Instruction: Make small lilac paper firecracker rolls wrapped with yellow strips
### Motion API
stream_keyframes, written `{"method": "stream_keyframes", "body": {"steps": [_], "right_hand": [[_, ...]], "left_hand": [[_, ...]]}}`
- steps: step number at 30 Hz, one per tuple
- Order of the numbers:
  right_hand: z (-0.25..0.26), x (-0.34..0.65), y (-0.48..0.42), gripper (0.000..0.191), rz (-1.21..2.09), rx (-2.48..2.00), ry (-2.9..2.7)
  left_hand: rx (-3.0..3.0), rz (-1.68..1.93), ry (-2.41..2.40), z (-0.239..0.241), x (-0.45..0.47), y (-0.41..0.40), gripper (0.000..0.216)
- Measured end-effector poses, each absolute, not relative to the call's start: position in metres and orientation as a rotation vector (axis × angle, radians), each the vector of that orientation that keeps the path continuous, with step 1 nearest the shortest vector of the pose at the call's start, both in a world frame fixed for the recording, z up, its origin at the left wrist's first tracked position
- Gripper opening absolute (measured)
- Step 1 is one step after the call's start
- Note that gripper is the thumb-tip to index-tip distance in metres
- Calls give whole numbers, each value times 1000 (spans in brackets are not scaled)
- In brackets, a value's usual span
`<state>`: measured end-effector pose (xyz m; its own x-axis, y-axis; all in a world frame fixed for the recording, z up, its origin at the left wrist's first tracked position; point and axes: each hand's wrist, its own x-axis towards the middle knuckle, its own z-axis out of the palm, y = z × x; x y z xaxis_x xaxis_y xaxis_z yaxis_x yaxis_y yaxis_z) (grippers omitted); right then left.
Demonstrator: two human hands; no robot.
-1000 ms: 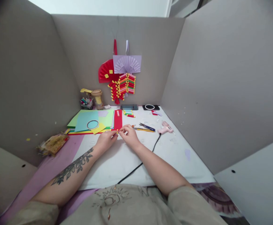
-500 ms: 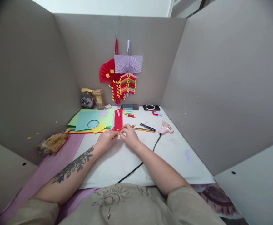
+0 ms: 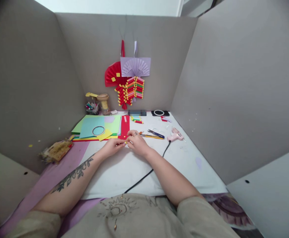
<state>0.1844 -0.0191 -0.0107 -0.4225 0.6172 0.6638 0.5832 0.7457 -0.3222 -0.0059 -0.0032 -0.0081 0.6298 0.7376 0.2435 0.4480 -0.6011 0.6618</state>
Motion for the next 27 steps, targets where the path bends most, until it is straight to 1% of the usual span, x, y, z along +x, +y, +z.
{"method": "stream_keyframes", "body": {"steps": [6,11,17,21,27], "right_hand": [[-6,187,-21,11,49,-853,-2219],[-6,187,-22,11,145,-858,-2141],[-16,179,-17,16,470,-1018,-1752],[-26,169,-14,17,685,-1082,-1609],[-30,156,-18,29,1109,-1052,-1319]], "left_hand": [[2057,581,881,-2,-8,-6,36],[1820,564,904,-3,-7,-7,37],[1389,795,915,-12,-1,-3,32],[1156,922,869,-11,5,-3,34],[980,1157,802,-9,12,-3,37]]}}
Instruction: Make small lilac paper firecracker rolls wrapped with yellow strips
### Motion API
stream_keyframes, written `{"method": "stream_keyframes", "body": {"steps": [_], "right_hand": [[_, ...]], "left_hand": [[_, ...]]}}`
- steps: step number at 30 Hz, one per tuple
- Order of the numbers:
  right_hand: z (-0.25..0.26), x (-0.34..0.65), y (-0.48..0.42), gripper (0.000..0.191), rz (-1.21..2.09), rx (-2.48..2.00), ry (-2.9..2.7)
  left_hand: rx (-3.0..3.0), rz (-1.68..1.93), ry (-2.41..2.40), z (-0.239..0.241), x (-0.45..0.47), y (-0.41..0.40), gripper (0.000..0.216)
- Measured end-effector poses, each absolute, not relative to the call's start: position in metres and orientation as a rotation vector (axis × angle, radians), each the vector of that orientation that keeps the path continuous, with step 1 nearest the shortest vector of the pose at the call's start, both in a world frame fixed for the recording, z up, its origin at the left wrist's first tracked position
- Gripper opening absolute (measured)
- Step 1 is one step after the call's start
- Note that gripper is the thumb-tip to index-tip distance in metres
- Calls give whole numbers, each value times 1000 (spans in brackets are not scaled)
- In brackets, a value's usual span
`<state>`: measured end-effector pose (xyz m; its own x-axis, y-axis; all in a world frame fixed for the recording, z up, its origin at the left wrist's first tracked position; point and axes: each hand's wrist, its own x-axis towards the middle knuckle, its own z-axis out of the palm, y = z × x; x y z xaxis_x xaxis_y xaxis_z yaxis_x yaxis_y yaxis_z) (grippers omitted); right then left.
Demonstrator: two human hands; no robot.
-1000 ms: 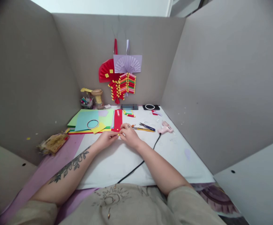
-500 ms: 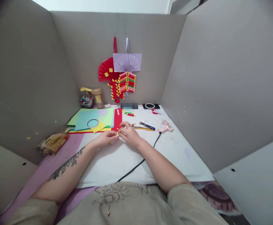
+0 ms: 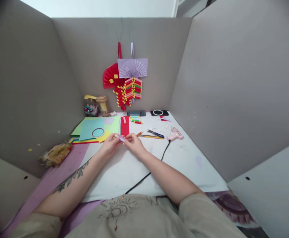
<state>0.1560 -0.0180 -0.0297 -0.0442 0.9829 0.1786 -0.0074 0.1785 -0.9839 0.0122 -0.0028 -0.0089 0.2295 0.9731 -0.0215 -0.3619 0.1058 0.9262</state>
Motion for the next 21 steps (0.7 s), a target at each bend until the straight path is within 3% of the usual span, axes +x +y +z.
{"method": "stream_keyframes", "body": {"steps": [4,8,21], "right_hand": [[-30,155,-17,33,1238,-997,-1109],[-31,160,-12,23,1147,-1007,-1087],[-29,167,-9,13,1049,-1073,-1172]], "left_hand": [[1025,1142,815,-11,14,-4,30],[1098,1131,932,-13,14,-4,22],[1219,1136,954,-27,9,8,25]]}}
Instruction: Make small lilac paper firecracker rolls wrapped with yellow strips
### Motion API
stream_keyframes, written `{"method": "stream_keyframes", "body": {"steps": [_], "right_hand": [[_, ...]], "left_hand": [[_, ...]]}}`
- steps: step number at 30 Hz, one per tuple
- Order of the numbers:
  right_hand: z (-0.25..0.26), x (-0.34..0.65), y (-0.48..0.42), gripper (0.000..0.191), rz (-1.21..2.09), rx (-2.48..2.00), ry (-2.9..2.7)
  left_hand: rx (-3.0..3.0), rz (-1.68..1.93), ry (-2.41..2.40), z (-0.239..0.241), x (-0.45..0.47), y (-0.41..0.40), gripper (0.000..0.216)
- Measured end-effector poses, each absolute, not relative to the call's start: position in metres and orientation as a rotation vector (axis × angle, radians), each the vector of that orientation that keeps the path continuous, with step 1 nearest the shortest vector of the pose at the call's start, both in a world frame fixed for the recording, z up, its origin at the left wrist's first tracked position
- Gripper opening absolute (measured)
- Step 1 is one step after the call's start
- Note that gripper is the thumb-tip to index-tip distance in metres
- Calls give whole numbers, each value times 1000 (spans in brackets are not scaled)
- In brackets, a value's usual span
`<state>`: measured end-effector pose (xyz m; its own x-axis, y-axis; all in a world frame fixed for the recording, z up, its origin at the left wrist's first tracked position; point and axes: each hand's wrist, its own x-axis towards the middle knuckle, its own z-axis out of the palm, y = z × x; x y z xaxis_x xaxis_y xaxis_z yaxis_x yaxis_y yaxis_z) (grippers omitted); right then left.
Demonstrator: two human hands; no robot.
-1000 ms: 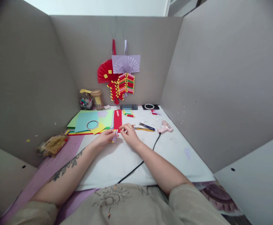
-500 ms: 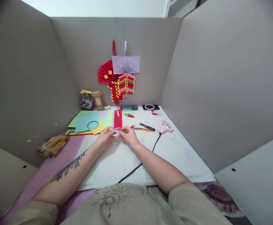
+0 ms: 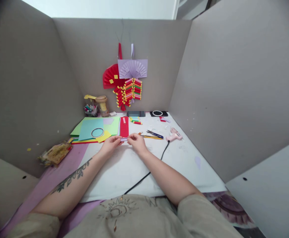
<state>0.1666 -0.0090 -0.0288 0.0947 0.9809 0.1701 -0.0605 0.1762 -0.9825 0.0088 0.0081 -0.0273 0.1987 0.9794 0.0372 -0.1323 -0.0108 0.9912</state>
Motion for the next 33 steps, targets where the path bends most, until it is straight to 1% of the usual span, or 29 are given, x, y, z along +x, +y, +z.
{"method": "stream_keyframes", "body": {"steps": [6,11,16,21,24,26,29,31,33], "right_hand": [[-33,166,-7,13,1080,-1058,-1137],[-28,159,-8,22,1232,-1011,-910],[-27,152,-14,28,1434,-1009,-800],[-31,148,-17,28,1536,-1037,-779],[-33,152,-15,26,1570,-1055,-888],[-31,159,-14,25,1458,-1101,-1061],[-24,173,-14,31,971,-1119,-1492],[-17,181,-16,49,630,-1011,-1843],[-11,184,-20,73,410,-880,-2127]], "left_hand": [[1265,1131,942,-28,7,8,23],[1186,1157,868,-25,10,4,38],[1034,1200,879,-23,17,0,29],[997,1186,856,-23,22,-4,25],[988,1188,871,-21,20,-3,25],[981,1200,905,-19,17,0,26],[1013,1144,948,-18,11,3,28],[1060,1066,971,-19,7,4,28],[1121,1011,989,-21,6,4,28]]}}
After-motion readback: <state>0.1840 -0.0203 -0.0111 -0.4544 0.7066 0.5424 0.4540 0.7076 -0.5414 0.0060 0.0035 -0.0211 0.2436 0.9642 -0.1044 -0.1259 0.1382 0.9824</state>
